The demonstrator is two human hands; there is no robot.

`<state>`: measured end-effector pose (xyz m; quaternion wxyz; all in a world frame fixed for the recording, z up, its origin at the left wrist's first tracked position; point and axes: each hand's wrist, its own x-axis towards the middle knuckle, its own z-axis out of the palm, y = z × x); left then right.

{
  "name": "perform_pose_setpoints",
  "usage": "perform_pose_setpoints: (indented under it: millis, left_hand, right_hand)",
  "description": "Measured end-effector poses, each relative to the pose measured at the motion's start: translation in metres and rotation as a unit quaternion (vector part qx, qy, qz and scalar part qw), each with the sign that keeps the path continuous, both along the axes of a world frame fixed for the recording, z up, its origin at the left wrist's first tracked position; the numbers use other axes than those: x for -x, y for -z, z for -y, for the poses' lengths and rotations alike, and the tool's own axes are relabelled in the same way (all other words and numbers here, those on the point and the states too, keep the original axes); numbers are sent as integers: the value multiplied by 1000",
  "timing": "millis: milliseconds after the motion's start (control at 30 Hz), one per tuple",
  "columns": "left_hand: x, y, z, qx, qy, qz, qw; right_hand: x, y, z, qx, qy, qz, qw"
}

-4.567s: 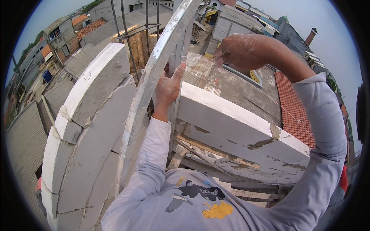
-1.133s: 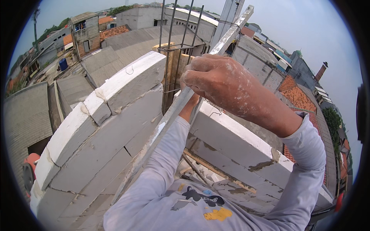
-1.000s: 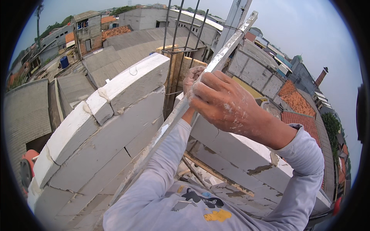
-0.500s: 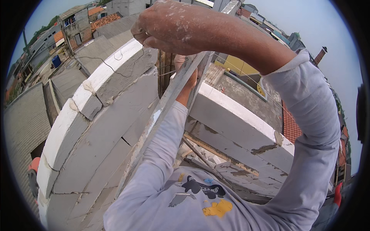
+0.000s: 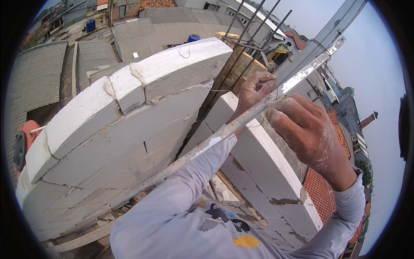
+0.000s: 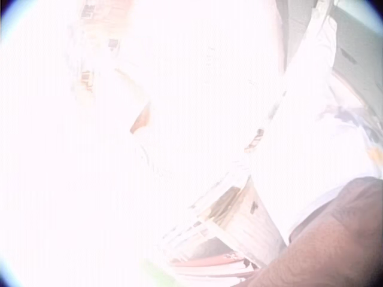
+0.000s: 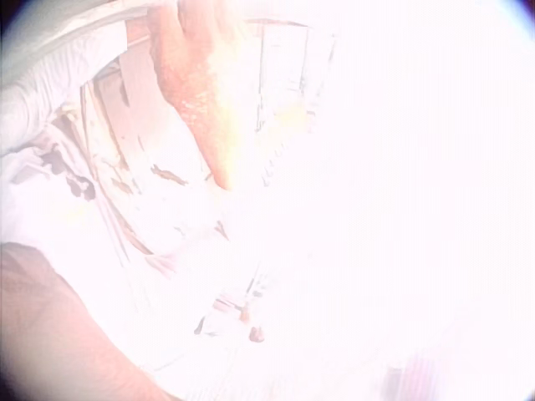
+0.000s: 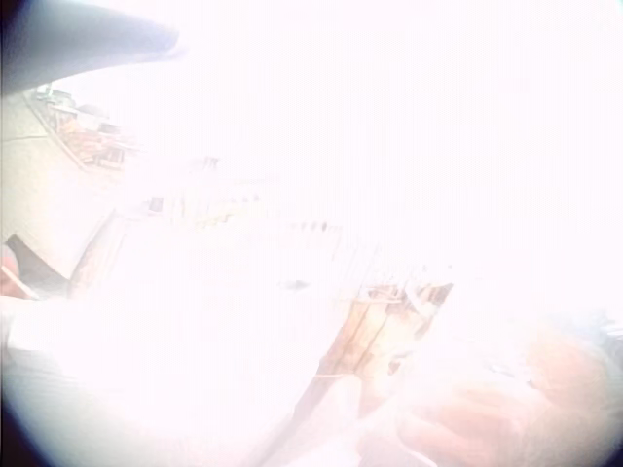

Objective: The person scoops mortar from a bucket with a trowel and applies it to the top edge of a curved masonry wall, smoothing the surface. The person also adjusts a metal ladder and handles wooden planks on the scaffold.

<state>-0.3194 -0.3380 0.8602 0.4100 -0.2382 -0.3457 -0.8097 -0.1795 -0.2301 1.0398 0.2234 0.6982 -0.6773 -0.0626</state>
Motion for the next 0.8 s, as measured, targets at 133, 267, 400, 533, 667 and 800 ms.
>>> perform_pose_setpoints:
  millis: [133, 267, 400, 533, 667, 800]
  left_hand:
    - [-6, -1, -3, -5, -34, -4, 999]
    - [-15, -3, 3, 5, -93, -10, 996]
    - [-13, -1, 4, 7, -135, -51, 990]
    - [-2, -2, -4, -15, -77, -38, 996]
    - [-5, 0, -3, 13, -92, -9, 996]
    - [-6, -1, -2, 10, -61, 10, 998]
  right_hand:
    - [-18, -4, 29, -72, 19, -66, 995]
    - [-12, -15, 49, -117, 87, -25, 989]
    - [10, -20, 70, -78, 158, 116, 977]
    - [8, -32, 76, -4, 336, 199, 920]
    - [12, -28, 62, 93, 350, 189, 913]
    - [11, -20, 26, 166, 325, 219, 905]
